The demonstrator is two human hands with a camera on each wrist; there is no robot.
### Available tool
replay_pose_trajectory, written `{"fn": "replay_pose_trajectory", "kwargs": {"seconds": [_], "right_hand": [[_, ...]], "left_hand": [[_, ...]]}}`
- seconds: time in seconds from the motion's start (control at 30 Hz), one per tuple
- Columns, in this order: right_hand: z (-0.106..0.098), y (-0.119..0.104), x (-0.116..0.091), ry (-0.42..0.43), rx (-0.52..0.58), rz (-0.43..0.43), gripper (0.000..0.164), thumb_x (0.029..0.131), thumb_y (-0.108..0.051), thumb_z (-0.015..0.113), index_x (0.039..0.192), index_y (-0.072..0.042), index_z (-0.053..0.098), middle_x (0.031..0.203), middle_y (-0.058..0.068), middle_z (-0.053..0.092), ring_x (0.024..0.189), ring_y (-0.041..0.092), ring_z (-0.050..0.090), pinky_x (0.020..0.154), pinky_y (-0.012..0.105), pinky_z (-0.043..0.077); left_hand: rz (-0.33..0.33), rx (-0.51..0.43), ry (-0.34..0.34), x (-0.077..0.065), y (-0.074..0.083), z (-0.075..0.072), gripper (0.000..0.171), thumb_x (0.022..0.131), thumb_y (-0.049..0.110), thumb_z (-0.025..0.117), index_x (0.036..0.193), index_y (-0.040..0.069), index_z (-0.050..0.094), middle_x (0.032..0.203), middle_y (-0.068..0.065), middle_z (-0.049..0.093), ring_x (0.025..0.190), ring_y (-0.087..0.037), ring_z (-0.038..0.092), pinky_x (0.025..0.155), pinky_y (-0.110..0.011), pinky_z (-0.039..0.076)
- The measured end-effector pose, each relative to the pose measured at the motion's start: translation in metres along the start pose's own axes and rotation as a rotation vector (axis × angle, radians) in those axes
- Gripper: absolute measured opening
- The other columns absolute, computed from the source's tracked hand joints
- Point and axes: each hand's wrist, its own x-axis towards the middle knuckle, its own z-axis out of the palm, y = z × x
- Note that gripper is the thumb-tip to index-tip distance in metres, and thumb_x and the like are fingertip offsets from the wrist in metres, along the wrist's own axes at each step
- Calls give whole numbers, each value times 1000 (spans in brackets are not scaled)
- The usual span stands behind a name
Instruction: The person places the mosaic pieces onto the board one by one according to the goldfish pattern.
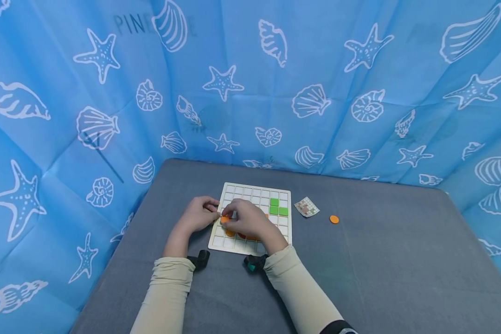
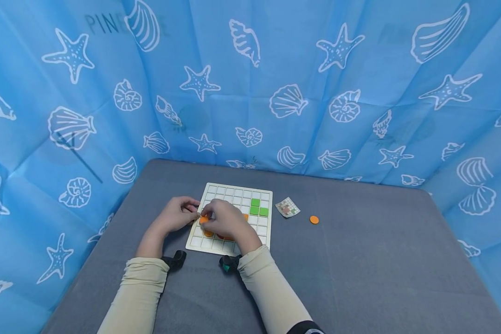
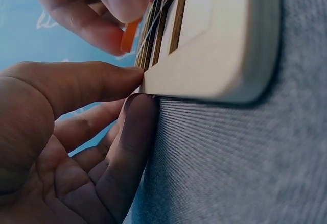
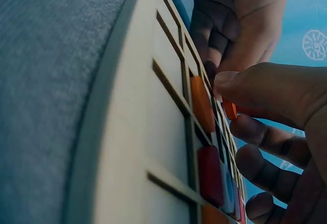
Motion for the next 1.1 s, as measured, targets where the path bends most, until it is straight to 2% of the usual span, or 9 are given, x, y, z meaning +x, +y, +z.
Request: {"fn": "replay_pose_trajectory", "kwargs": {"seconds": [0.2,0.57,0.93,1.1], "right_hand": [[1,-1,1,-15,-9,15,24,96,-24,80,118,-15,80,106,-1,70,85,10,62,79,30,54],[-2,2,-1,-1,-7,30,13,96,-18,76,108,-15,80,105,-3,70,83,12,61,77,32,54],[-4,4,-2,3,8,22,13,98,-18,75,109,-14,80,103,-1,70,84,13,61,78,33,54],[-14,7,-7,39,29,20,16,100,-21,75,113,-12,79,107,2,71,86,13,62,80,35,55]], "left_hand": [[-7,-6,-5,1,-1,-1,35,97,9,72,131,2,70,103,-13,69,83,-19,66,74,-34,55],[-24,-12,-3,2,0,0,35,96,9,72,130,2,70,101,-12,69,82,-19,66,72,-31,54],[-17,-8,-5,3,1,1,35,97,9,72,131,2,70,102,-12,69,82,-19,66,73,-32,55],[-22,-14,-6,1,2,1,35,96,9,73,131,1,70,102,-13,68,82,-18,66,73,-32,56]]}}
